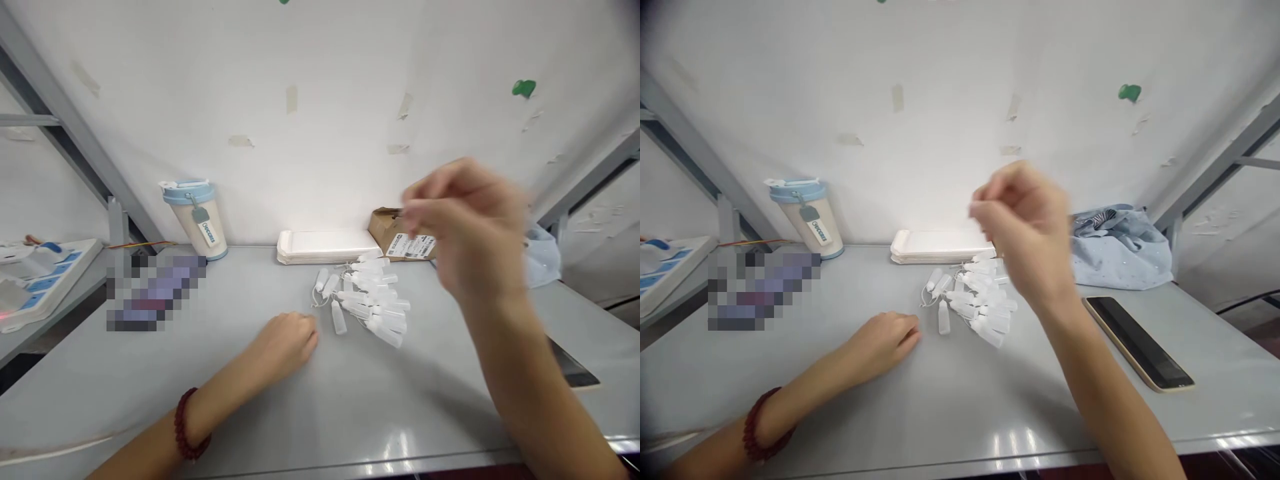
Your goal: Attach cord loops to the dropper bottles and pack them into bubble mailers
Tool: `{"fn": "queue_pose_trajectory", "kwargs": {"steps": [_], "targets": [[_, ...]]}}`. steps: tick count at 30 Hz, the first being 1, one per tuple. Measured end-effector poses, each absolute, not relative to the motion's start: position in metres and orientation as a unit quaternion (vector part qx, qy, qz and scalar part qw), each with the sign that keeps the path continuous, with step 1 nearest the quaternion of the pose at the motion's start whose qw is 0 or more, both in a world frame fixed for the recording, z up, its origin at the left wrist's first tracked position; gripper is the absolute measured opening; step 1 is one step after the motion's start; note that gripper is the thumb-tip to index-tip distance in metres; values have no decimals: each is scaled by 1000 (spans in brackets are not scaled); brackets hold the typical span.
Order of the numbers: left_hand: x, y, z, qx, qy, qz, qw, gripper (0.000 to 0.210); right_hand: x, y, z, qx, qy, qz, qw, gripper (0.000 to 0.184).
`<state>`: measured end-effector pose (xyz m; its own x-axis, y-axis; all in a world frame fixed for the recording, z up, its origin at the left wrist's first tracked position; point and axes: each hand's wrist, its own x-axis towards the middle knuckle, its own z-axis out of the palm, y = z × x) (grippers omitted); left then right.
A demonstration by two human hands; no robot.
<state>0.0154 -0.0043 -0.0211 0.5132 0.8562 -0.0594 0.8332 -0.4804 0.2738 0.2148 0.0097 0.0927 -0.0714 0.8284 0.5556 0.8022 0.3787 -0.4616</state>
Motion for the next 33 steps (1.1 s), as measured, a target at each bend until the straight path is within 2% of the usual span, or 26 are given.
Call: {"fn": "queue_pose_trajectory", "kwargs": {"steps": [2,3,5,6,10,13,18,20,23,26,33], "targets": [[32,-24,-34,893,410,70,172,25,199,23,84,-429,-731,138,512,7],[41,-37,-41,918,316,95,219,21,193,29,75,-400,-729,189,522,4],[58,-62,-54,919,148,148,335,15,186,36,50,-405,-729,244,495,13],[63,-73,-58,897,122,189,381,16,186,37,35,-419,-736,251,469,13],[55,-83,-47,864,184,257,392,22,201,27,-14,-444,-778,217,388,10],[33,-56,-27,766,387,340,385,20,211,19,-30,-452,-818,136,328,5],[9,3,-32,693,500,357,377,23,202,9,-33,-420,-896,-22,143,24],[7,16,-42,684,515,352,379,23,196,4,-35,-435,-895,-35,87,31],[7,23,-50,670,515,336,416,24,192,-1,-38,-452,-890,-21,59,30],[8,21,-50,659,507,333,445,25,194,-4,-36,-453,-888,20,79,23],[2,22,-45,594,502,356,517,33,200,-5,-26,-422,-860,190,213,13]]}}
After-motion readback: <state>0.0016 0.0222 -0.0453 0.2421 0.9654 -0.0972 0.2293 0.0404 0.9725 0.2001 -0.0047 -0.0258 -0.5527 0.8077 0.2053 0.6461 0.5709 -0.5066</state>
